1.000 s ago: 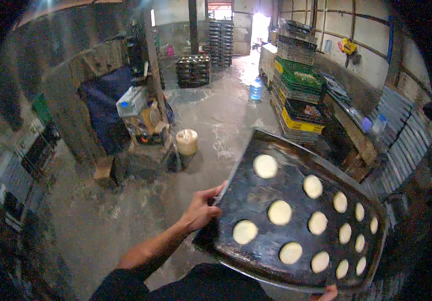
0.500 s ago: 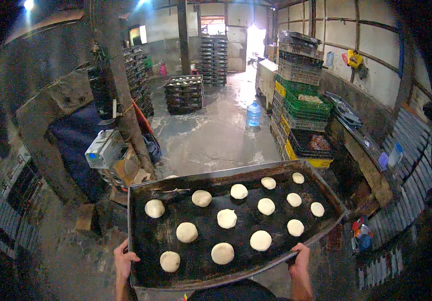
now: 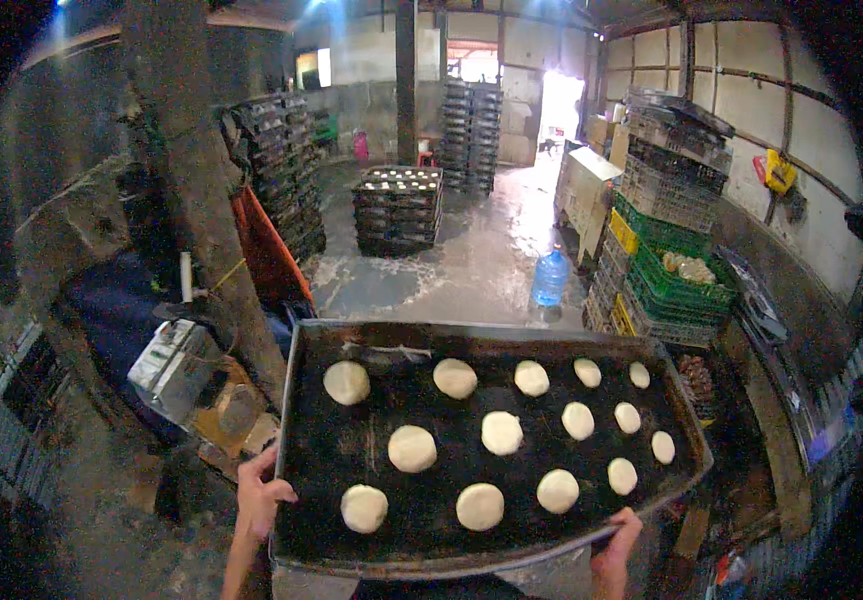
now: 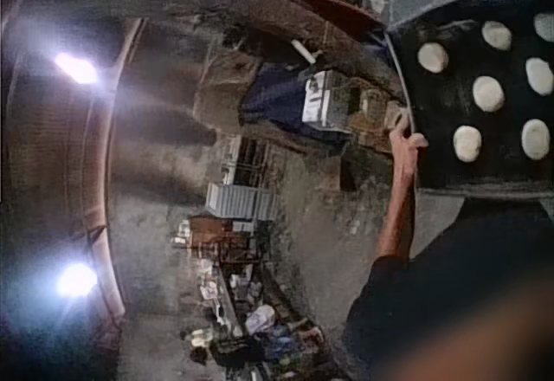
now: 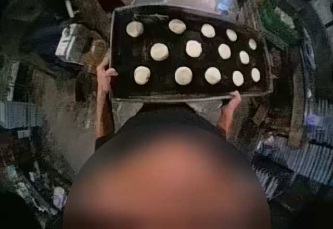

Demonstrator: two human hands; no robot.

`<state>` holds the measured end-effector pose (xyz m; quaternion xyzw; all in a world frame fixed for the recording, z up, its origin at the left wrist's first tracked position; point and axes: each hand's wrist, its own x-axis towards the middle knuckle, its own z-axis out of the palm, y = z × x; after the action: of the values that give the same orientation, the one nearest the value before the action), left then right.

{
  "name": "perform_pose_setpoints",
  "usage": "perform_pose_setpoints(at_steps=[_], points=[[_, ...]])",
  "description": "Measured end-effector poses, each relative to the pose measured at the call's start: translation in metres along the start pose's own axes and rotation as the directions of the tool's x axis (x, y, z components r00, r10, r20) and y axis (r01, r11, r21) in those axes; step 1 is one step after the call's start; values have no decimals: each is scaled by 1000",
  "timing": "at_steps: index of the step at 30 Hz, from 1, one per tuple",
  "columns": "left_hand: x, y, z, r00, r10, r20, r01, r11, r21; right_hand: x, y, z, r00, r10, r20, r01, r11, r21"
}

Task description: The person repeatedly picks a small dough piece, wraps a dark filling inside, shapes it into a round bun, and places it on a metal tray. The person then carries the filled tray to a rack and stacks it with other trays.

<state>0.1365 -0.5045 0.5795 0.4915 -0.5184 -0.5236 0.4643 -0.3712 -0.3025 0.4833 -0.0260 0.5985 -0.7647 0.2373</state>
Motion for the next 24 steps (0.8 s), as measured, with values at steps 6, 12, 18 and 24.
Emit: perform_pose_setpoints(at_steps=[6, 12, 18, 24], points=[[165, 19, 27, 987, 102, -125, -86, 988, 127, 114, -20, 198, 985, 100, 138, -99, 995, -14], [340, -30, 21, 974, -101, -202, 101, 995, -7, 215, -1, 374, 980, 119, 158, -103, 989, -108], [550, -40, 38, 991, -67, -119, 74, 996, 50, 308, 14, 513, 965, 261, 41, -253, 957, -141], [726, 26, 81, 999, 22, 26, -22, 1000, -9, 381, 15, 619, 988, 151, -19, -149, 986, 71]])
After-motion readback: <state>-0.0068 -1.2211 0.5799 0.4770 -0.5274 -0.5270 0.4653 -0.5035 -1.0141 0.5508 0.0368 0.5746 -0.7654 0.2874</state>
